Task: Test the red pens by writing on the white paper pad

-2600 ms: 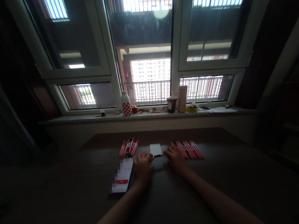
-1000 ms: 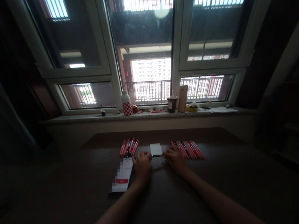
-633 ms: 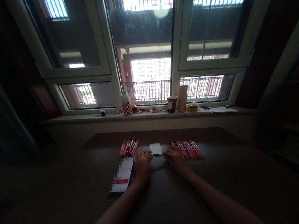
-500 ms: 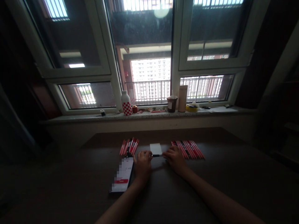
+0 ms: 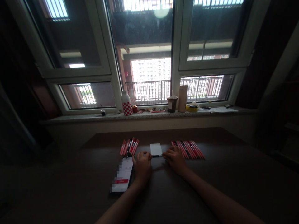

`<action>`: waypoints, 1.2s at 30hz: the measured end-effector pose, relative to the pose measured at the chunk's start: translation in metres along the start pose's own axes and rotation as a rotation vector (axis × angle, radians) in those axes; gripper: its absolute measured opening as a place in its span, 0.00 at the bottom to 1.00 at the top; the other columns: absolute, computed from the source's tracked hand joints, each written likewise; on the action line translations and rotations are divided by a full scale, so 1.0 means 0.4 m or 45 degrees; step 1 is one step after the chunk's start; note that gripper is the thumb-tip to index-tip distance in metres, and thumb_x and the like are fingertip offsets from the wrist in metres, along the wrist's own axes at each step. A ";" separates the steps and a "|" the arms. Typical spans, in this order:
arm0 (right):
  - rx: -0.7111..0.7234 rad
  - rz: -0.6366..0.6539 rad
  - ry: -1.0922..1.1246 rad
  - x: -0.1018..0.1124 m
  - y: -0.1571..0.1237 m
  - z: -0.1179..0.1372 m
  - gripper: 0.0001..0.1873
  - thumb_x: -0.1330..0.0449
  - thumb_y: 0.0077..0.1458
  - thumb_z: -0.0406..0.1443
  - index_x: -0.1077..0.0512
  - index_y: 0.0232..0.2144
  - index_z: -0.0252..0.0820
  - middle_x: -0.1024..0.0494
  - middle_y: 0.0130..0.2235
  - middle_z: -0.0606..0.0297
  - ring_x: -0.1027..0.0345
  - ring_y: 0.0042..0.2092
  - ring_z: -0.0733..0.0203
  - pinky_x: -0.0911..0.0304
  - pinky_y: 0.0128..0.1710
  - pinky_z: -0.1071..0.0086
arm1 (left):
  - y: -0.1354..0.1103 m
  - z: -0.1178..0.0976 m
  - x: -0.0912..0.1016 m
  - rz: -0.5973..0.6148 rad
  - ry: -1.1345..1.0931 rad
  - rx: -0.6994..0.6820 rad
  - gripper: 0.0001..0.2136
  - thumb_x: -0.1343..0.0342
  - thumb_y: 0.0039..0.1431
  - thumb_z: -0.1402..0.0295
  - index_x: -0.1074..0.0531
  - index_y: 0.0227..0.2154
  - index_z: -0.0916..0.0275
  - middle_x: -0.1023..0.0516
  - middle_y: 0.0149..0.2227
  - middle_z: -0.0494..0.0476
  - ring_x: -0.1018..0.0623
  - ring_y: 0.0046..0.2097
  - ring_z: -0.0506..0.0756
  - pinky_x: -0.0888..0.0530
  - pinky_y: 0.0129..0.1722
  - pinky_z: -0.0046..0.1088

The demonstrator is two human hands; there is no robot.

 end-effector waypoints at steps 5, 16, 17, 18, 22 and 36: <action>0.005 0.007 0.016 -0.003 0.000 -0.003 0.08 0.41 0.57 0.35 0.23 0.38 0.51 0.21 0.36 0.66 0.40 0.47 0.53 0.52 0.52 0.57 | 0.001 0.002 0.004 0.019 -0.040 0.019 0.14 0.59 0.63 0.65 0.26 0.36 0.57 0.27 0.46 0.56 0.32 0.50 0.57 0.45 0.55 0.45; -0.036 -0.016 0.037 -0.008 -0.001 -0.018 0.08 0.41 0.57 0.34 0.23 0.37 0.50 0.21 0.35 0.66 0.39 0.46 0.54 0.53 0.52 0.57 | 0.005 0.012 -0.010 -0.003 -0.214 0.008 0.14 0.55 0.62 0.62 0.30 0.48 0.53 0.28 0.47 0.57 0.32 0.51 0.57 0.47 0.58 0.47; -0.038 -0.015 0.029 -0.010 -0.001 -0.019 0.08 0.41 0.56 0.34 0.23 0.37 0.49 0.21 0.35 0.66 0.39 0.46 0.54 0.53 0.52 0.57 | 0.005 0.011 -0.011 0.001 -0.222 0.003 0.14 0.55 0.62 0.63 0.29 0.47 0.54 0.28 0.47 0.57 0.32 0.51 0.57 0.48 0.59 0.47; -0.039 -0.014 0.020 -0.010 -0.001 -0.019 0.08 0.41 0.56 0.34 0.23 0.37 0.50 0.21 0.35 0.66 0.39 0.46 0.54 0.53 0.52 0.57 | 0.005 0.011 -0.011 0.003 -0.224 0.002 0.13 0.54 0.62 0.65 0.29 0.45 0.54 0.27 0.46 0.56 0.32 0.51 0.57 0.49 0.59 0.47; -0.029 -0.006 0.008 -0.009 -0.002 -0.017 0.08 0.40 0.56 0.35 0.23 0.38 0.50 0.21 0.36 0.66 0.39 0.46 0.54 0.52 0.52 0.57 | 0.004 0.009 -0.006 0.001 -0.208 0.005 0.11 0.55 0.62 0.67 0.28 0.40 0.55 0.27 0.45 0.55 0.31 0.50 0.56 0.50 0.60 0.48; -0.026 0.003 0.040 -0.008 0.000 -0.016 0.08 0.41 0.57 0.35 0.23 0.37 0.50 0.21 0.35 0.66 0.39 0.46 0.54 0.51 0.52 0.57 | 0.005 0.013 0.000 -0.029 -0.090 0.034 0.15 0.61 0.64 0.62 0.28 0.36 0.57 0.27 0.44 0.55 0.30 0.48 0.56 0.46 0.57 0.47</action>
Point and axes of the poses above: each hand's wrist, its own y-axis towards the middle knuckle, its own x-axis out of the back of the hand, z = x × y, the point moved 10 cm from there along y, towards the middle knuckle
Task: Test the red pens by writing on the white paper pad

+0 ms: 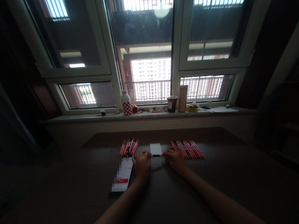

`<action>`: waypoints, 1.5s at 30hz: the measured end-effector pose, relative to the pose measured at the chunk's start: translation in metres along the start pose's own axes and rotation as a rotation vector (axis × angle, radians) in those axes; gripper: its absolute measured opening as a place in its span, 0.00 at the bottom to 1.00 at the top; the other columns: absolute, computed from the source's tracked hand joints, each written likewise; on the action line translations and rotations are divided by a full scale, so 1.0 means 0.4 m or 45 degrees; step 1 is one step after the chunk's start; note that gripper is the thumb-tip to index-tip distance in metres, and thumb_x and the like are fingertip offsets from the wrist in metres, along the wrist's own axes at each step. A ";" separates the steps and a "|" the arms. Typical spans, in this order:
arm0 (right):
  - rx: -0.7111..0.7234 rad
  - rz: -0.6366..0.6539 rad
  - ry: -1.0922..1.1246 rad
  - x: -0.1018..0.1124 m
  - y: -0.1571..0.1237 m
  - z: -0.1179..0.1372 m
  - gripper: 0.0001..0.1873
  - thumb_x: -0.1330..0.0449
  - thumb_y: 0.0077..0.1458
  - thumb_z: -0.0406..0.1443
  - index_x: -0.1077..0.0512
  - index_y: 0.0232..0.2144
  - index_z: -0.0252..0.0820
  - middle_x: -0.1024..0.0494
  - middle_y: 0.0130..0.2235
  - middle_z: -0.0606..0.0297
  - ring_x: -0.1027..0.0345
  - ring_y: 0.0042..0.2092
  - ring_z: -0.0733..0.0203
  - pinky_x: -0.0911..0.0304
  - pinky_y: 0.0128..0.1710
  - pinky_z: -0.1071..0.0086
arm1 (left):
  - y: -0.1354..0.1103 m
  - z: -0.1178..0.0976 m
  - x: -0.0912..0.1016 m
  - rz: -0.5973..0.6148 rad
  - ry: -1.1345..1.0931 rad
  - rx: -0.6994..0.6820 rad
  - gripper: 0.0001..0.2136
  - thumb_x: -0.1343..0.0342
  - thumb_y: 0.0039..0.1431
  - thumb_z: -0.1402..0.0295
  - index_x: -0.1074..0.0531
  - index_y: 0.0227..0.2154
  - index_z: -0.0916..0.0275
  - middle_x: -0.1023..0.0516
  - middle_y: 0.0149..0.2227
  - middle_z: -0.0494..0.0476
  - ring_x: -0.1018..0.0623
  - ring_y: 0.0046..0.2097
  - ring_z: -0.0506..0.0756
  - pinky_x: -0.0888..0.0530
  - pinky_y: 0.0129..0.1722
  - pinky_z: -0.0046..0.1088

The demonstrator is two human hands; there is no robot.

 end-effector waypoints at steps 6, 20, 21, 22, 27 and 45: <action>0.009 0.000 -0.021 -0.006 -0.001 -0.003 0.08 0.42 0.57 0.35 0.23 0.38 0.51 0.21 0.36 0.66 0.39 0.46 0.54 0.51 0.52 0.57 | 0.000 0.002 0.002 -0.009 0.033 0.000 0.16 0.62 0.65 0.62 0.28 0.37 0.57 0.27 0.44 0.56 0.31 0.47 0.56 0.43 0.54 0.43; -0.009 -0.031 0.048 0.002 -0.001 -0.008 0.08 0.41 0.56 0.34 0.23 0.37 0.50 0.21 0.35 0.66 0.38 0.45 0.54 0.52 0.52 0.56 | -0.001 0.013 0.021 -0.085 0.094 0.065 0.16 0.62 0.65 0.63 0.28 0.37 0.58 0.27 0.42 0.56 0.30 0.45 0.57 0.41 0.53 0.40; -0.014 -0.035 0.049 0.003 -0.001 -0.009 0.08 0.41 0.56 0.34 0.23 0.37 0.50 0.21 0.35 0.67 0.38 0.45 0.54 0.52 0.52 0.56 | -0.001 0.014 0.022 -0.089 0.087 0.067 0.15 0.62 0.65 0.63 0.29 0.37 0.58 0.26 0.42 0.56 0.30 0.45 0.57 0.41 0.53 0.40; -0.017 -0.037 0.048 0.003 -0.001 -0.009 0.08 0.40 0.56 0.34 0.23 0.36 0.50 0.21 0.35 0.67 0.38 0.45 0.54 0.52 0.52 0.56 | -0.001 0.015 0.021 -0.087 0.073 0.066 0.15 0.61 0.65 0.63 0.29 0.38 0.58 0.26 0.41 0.56 0.30 0.45 0.56 0.41 0.53 0.40; -0.027 -0.037 0.026 0.005 0.000 -0.010 0.08 0.40 0.56 0.33 0.23 0.36 0.50 0.22 0.34 0.67 0.38 0.45 0.54 0.53 0.53 0.57 | -0.003 0.014 0.005 -0.031 -0.057 0.030 0.13 0.59 0.64 0.66 0.29 0.39 0.58 0.23 0.41 0.55 0.27 0.46 0.55 0.47 0.58 0.43; -0.084 -0.020 -0.062 0.010 -0.001 -0.012 0.09 0.42 0.58 0.34 0.23 0.38 0.51 0.22 0.34 0.65 0.39 0.46 0.54 0.55 0.53 0.57 | -0.011 -0.002 -0.016 0.071 0.174 -0.017 0.12 0.55 0.58 0.70 0.25 0.35 0.57 0.25 0.38 0.55 0.29 0.46 0.58 0.53 0.59 0.55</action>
Point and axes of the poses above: each hand's wrist, its own y-axis towards the middle knuckle, its own x-axis out of the back of the hand, z = x × y, the point moved 10 cm from there along y, towards the middle knuckle
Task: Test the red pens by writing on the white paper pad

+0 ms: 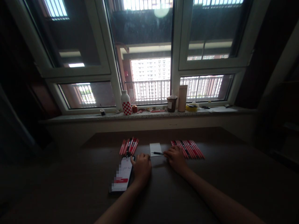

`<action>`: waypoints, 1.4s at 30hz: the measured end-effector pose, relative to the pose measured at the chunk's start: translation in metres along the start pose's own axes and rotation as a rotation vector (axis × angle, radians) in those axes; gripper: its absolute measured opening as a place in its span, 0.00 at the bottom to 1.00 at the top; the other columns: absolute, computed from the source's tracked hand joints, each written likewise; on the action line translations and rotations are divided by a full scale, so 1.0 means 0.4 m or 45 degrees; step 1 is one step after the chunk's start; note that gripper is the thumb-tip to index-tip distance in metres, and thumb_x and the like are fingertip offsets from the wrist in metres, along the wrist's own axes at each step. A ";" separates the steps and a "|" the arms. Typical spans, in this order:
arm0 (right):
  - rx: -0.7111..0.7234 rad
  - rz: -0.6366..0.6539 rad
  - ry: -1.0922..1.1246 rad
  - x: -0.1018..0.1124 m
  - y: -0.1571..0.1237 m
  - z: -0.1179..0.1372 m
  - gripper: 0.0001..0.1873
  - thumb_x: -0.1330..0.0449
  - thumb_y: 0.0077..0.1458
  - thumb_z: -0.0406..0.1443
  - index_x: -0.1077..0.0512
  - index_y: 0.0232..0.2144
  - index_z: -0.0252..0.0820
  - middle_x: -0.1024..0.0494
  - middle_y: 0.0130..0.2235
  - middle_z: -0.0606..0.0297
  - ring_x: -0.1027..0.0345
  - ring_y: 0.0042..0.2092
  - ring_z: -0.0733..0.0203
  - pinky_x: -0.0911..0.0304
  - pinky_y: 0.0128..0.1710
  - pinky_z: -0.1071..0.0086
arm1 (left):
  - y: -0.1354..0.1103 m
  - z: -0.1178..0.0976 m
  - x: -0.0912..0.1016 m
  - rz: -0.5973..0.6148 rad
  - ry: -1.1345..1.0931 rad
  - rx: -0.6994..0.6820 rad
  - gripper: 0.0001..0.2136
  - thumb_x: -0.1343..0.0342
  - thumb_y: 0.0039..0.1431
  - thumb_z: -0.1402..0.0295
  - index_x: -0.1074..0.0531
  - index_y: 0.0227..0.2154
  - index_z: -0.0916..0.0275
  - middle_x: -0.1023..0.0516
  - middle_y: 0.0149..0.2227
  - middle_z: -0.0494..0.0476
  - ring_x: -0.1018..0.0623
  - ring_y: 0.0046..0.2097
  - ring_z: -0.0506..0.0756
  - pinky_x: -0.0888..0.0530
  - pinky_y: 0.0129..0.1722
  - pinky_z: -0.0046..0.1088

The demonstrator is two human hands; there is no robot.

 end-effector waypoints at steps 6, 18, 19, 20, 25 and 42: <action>-0.016 0.015 -0.020 0.002 0.001 0.001 0.09 0.42 0.57 0.34 0.23 0.37 0.51 0.22 0.35 0.66 0.38 0.45 0.55 0.55 0.53 0.58 | 0.005 0.014 -0.006 -0.023 -0.006 0.027 0.14 0.56 0.58 0.71 0.26 0.39 0.55 0.25 0.40 0.55 0.30 0.48 0.59 0.52 0.58 0.56; -0.114 -0.019 -0.111 0.009 0.000 -0.021 0.10 0.43 0.57 0.33 0.22 0.36 0.51 0.21 0.35 0.66 0.38 0.46 0.54 0.56 0.53 0.57 | 0.003 -0.011 0.006 -0.045 -0.003 -0.039 0.14 0.52 0.57 0.68 0.28 0.45 0.55 0.27 0.48 0.57 0.33 0.52 0.60 0.52 0.60 0.57; -0.132 -0.029 -0.120 0.011 0.000 -0.024 0.10 0.43 0.57 0.33 0.22 0.36 0.51 0.21 0.35 0.66 0.38 0.45 0.54 0.56 0.53 0.57 | 0.001 -0.023 0.005 -0.029 -0.012 -0.081 0.14 0.52 0.57 0.67 0.28 0.45 0.54 0.27 0.48 0.56 0.33 0.53 0.60 0.54 0.60 0.58; -0.146 -0.039 -0.127 0.014 0.000 -0.027 0.10 0.43 0.57 0.33 0.22 0.35 0.51 0.21 0.35 0.66 0.38 0.45 0.54 0.56 0.53 0.57 | -0.002 -0.036 0.004 -0.014 -0.014 -0.130 0.14 0.52 0.57 0.66 0.28 0.45 0.52 0.26 0.49 0.55 0.34 0.54 0.61 0.57 0.60 0.60; -0.185 -0.067 -0.162 0.023 -0.002 -0.030 0.10 0.44 0.57 0.33 0.22 0.34 0.51 0.21 0.35 0.67 0.39 0.45 0.54 0.57 0.54 0.57 | -0.016 -0.067 -0.008 0.039 0.041 -0.243 0.15 0.53 0.60 0.58 0.29 0.47 0.47 0.25 0.49 0.53 0.39 0.59 0.65 0.66 0.58 0.67; -0.176 -0.030 -0.195 0.013 -0.004 -0.034 0.11 0.45 0.57 0.34 0.23 0.34 0.51 0.21 0.36 0.65 0.39 0.45 0.53 0.57 0.53 0.54 | -0.003 -0.033 0.009 -0.058 0.141 -0.098 0.16 0.55 0.61 0.64 0.31 0.50 0.53 0.28 0.52 0.57 0.35 0.55 0.62 0.56 0.60 0.61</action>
Point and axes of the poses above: each hand's wrist, its own y-axis towards the middle knuckle, its own x-axis out of the back of the hand, z = x × y, the point moved 10 cm from there along y, towards the middle knuckle
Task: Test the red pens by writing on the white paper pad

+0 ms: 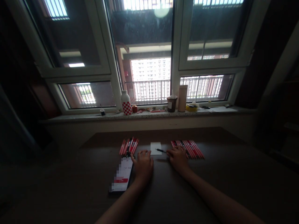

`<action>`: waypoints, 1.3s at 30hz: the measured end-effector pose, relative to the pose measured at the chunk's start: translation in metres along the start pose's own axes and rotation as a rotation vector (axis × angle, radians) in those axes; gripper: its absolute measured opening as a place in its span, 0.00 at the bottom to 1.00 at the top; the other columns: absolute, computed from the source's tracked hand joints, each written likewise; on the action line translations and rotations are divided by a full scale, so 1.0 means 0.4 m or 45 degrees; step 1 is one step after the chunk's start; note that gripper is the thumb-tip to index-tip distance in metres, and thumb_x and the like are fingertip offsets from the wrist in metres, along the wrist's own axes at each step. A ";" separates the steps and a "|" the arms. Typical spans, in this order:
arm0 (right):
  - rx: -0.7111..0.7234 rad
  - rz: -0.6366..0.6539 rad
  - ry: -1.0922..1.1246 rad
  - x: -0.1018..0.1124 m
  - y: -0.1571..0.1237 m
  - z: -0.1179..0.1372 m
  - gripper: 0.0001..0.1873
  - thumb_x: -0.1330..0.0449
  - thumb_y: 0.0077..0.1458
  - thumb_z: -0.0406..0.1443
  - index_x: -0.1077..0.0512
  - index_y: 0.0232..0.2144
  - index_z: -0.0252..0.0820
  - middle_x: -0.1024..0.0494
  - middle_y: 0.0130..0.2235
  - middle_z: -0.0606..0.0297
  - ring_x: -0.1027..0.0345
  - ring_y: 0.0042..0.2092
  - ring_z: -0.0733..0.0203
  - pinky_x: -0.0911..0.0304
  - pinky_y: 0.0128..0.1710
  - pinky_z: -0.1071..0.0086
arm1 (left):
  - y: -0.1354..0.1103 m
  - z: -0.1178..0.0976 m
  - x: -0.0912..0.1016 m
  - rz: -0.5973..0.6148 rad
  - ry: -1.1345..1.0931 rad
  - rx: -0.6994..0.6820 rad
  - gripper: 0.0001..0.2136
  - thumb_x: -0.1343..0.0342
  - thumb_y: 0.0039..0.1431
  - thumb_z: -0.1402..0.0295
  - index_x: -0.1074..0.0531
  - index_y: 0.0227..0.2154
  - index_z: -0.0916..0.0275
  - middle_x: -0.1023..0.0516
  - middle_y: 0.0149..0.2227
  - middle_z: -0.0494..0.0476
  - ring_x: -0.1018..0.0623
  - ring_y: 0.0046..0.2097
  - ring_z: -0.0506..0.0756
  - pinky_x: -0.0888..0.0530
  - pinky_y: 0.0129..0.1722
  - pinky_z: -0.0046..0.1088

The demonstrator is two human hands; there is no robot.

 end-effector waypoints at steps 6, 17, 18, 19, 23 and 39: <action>-0.005 0.014 0.017 0.000 0.001 -0.001 0.11 0.44 0.57 0.33 0.23 0.35 0.51 0.21 0.37 0.65 0.39 0.45 0.53 0.57 0.54 0.54 | -0.002 0.030 0.008 0.010 0.069 0.130 0.15 0.55 0.58 0.70 0.28 0.44 0.59 0.27 0.42 0.60 0.33 0.48 0.60 0.50 0.59 0.54; -0.004 0.039 0.019 -0.008 0.001 0.000 0.10 0.44 0.57 0.34 0.23 0.35 0.50 0.21 0.37 0.65 0.39 0.46 0.54 0.58 0.54 0.55 | 0.013 0.048 -0.017 0.038 0.025 0.173 0.12 0.56 0.59 0.70 0.27 0.38 0.58 0.27 0.42 0.58 0.33 0.48 0.60 0.47 0.56 0.55; -0.002 0.042 0.023 -0.008 0.002 0.000 0.10 0.44 0.57 0.34 0.23 0.35 0.51 0.21 0.37 0.65 0.38 0.46 0.53 0.58 0.54 0.55 | 0.013 0.049 -0.017 0.035 0.026 0.175 0.12 0.56 0.59 0.70 0.27 0.38 0.57 0.27 0.43 0.58 0.34 0.49 0.60 0.47 0.56 0.55; 0.002 0.045 0.026 -0.008 0.002 0.001 0.10 0.44 0.57 0.34 0.23 0.35 0.51 0.21 0.37 0.65 0.38 0.46 0.53 0.58 0.54 0.55 | 0.014 0.049 -0.017 0.033 0.025 0.178 0.12 0.56 0.59 0.70 0.27 0.38 0.57 0.27 0.43 0.58 0.34 0.49 0.61 0.47 0.56 0.54; 0.021 0.061 0.014 -0.008 0.002 0.008 0.09 0.43 0.56 0.34 0.23 0.35 0.52 0.21 0.37 0.65 0.38 0.46 0.54 0.58 0.54 0.55 | 0.013 0.049 -0.017 0.033 0.026 0.177 0.12 0.55 0.59 0.69 0.27 0.40 0.56 0.28 0.45 0.58 0.35 0.50 0.61 0.47 0.56 0.54; 0.113 0.121 0.091 -0.025 0.002 0.025 0.10 0.41 0.55 0.34 0.23 0.37 0.52 0.22 0.35 0.66 0.39 0.47 0.54 0.56 0.54 0.56 | 0.013 0.032 0.004 -0.022 -0.164 0.090 0.12 0.51 0.59 0.64 0.26 0.42 0.51 0.28 0.48 0.55 0.34 0.52 0.59 0.51 0.60 0.50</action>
Point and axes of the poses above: each hand's wrist, its own y-axis towards the middle knuckle, its own x-axis out of the back of the hand, z = x × y, the point moved 10 cm from there along y, towards the middle knuckle
